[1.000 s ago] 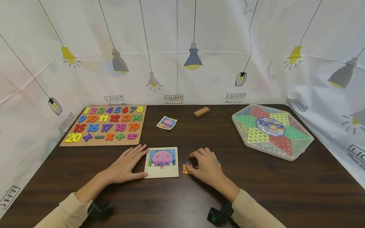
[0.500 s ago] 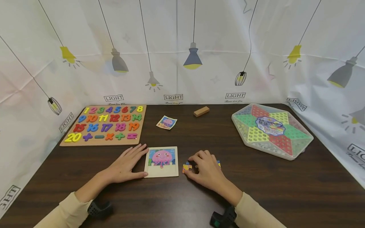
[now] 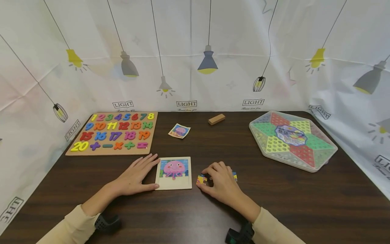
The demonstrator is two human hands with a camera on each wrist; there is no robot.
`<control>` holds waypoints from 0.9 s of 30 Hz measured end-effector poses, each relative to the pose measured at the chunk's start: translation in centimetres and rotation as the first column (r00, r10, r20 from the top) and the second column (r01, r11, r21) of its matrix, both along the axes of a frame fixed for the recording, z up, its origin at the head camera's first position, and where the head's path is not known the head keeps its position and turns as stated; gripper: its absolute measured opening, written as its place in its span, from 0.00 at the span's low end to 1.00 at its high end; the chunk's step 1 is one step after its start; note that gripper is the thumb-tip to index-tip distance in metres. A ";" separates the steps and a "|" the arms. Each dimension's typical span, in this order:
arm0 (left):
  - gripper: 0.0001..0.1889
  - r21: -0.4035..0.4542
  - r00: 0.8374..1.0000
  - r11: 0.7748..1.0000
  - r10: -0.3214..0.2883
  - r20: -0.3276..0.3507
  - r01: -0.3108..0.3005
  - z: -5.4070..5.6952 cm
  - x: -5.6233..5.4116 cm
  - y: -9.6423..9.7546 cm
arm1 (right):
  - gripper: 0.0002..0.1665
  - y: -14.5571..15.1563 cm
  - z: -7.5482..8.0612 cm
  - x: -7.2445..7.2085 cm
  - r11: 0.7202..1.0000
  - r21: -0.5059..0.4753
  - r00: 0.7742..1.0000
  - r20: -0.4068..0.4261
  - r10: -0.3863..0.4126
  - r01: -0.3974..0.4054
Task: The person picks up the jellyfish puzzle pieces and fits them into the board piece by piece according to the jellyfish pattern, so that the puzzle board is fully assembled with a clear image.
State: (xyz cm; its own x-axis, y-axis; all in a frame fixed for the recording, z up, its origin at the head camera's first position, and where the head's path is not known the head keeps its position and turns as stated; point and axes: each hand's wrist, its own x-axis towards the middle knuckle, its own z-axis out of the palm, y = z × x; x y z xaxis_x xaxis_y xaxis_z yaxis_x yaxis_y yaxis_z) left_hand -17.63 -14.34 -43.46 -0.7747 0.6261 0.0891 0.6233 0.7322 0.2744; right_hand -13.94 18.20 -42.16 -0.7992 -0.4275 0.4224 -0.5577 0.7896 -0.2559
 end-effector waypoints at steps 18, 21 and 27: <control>0.48 -0.014 1.000 1.000 0.010 0.021 -0.010 0.2 0.0 0.1 | 0.18 0.1 -0.1 -0.2 0.999 -0.030 0.999 0.000 0.045 -0.045; 0.48 -0.014 1.000 1.000 0.009 0.020 -0.009 0.2 0.0 0.1 | 0.18 0.1 -0.1 -0.2 0.998 -0.030 0.999 -0.003 0.048 -0.048; 0.49 -0.019 1.000 1.000 0.008 0.020 -0.007 0.2 0.0 0.1 | 0.18 0.2 0.1 -0.3 0.998 -0.034 0.998 -0.035 0.052 -0.053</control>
